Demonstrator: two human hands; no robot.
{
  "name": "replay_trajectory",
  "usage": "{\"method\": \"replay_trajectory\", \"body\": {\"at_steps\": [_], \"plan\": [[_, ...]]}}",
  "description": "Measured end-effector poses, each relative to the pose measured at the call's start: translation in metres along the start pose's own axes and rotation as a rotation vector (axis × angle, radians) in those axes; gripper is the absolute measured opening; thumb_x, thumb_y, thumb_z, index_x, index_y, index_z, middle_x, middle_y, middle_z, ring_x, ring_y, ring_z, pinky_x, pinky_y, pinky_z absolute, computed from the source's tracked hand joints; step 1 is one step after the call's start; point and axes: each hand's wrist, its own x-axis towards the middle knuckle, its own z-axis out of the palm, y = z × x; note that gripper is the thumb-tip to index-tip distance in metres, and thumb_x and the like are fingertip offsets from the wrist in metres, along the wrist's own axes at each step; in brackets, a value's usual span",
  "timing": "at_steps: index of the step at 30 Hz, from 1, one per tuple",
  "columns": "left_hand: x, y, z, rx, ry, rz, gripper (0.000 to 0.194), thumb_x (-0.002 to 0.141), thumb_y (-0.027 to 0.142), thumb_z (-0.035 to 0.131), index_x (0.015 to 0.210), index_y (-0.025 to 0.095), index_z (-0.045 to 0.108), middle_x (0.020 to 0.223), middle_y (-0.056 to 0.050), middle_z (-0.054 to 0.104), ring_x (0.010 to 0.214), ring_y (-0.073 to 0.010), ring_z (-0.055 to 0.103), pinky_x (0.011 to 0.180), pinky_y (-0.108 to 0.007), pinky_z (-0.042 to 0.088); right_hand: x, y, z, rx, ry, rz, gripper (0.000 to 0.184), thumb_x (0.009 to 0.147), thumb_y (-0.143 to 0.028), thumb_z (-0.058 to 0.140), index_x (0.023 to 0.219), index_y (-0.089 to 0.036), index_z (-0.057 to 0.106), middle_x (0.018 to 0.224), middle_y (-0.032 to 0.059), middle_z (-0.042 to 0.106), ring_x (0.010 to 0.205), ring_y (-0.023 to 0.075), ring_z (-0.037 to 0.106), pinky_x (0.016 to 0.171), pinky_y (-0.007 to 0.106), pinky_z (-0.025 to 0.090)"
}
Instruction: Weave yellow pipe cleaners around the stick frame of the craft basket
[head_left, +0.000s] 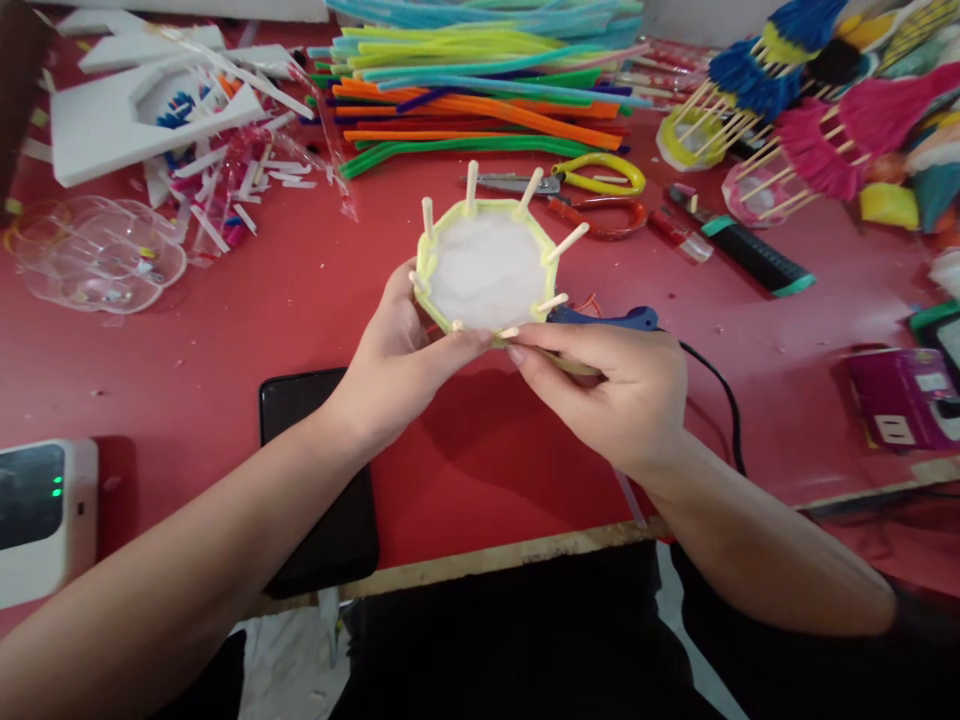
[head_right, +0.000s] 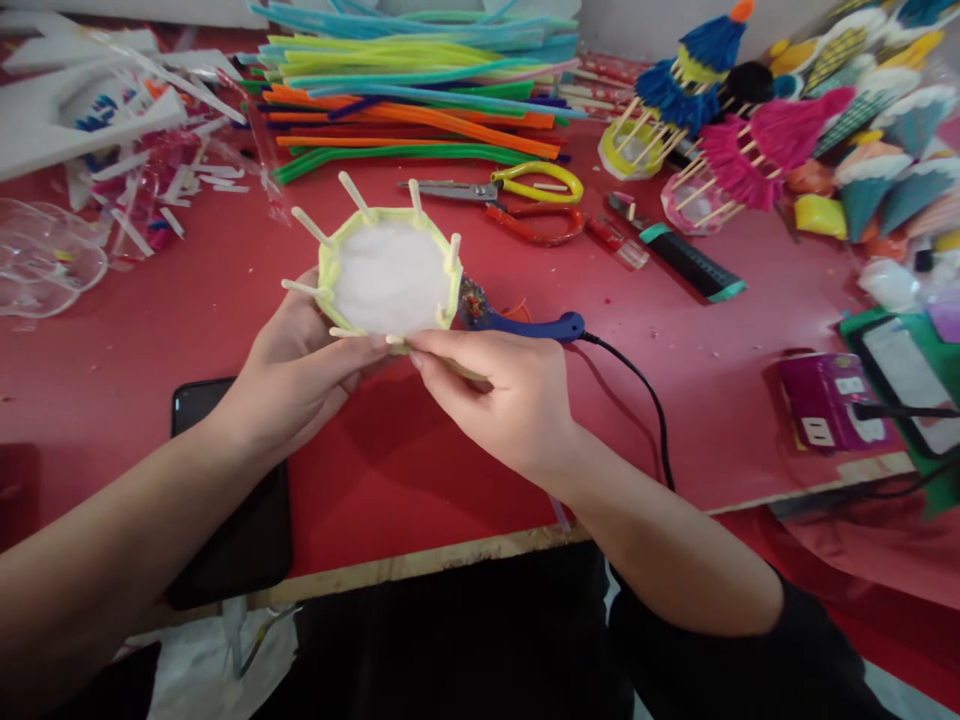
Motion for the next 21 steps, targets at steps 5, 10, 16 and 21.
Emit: {"method": "replay_trajectory", "body": {"at_steps": [5, 10, 16, 21], "plan": [[0.0011, -0.0033, -0.0026, -0.001, -0.068, 0.051, 0.060, 0.066, 0.016, 0.087, 0.117, 0.026, 0.058, 0.129, -0.006, 0.070, 0.136, -0.0316, 0.060, 0.113, -0.045, 0.052, 0.0002, -0.0019, -0.0010, 0.070, -0.038, 0.208, 0.014, 0.092, -0.020, 0.068, 0.097, -0.022, 0.081, 0.048, -0.0100, 0.042, 0.043, 0.0062, 0.038, 0.046, 0.020, 0.040], [0.0005, -0.0045, -0.0034, 0.023, -0.051, 0.060, 0.064, 0.068, 0.019, 0.087, 0.123, 0.028, 0.056, 0.136, -0.005, 0.068, 0.135, -0.0299, 0.060, 0.111, -0.042, 0.054, -0.0009, -0.0011, -0.0015, 0.037, -0.040, 0.165, 0.016, 0.092, -0.019, 0.067, 0.098, -0.022, 0.082, 0.050, -0.0079, 0.051, 0.043, 0.0065, 0.042, 0.048, 0.021, 0.041], [-0.0002, -0.0032, -0.0037, -0.001, -0.045, 0.046, 0.077, 0.068, 0.016, 0.087, 0.135, 0.032, 0.054, 0.148, -0.005, 0.062, 0.138, -0.0301, 0.059, 0.108, -0.040, 0.056, -0.0014, -0.0003, -0.0021, 0.017, -0.051, 0.103, 0.016, 0.093, -0.017, 0.066, 0.099, -0.021, 0.080, 0.055, -0.0062, 0.062, 0.044, 0.0071, 0.052, 0.049, 0.021, 0.043], [-0.0008, -0.0010, -0.0012, 0.022, -0.078, 0.049, 0.071, 0.068, 0.017, 0.087, 0.131, 0.027, 0.057, 0.144, -0.008, 0.065, 0.133, -0.0324, 0.062, 0.107, -0.041, 0.057, -0.0017, -0.0008, -0.0010, -0.058, -0.055, 0.049, 0.016, 0.094, -0.015, 0.064, 0.100, -0.023, 0.077, 0.059, -0.0055, 0.068, 0.046, 0.0079, 0.057, 0.048, 0.021, 0.045]]}}
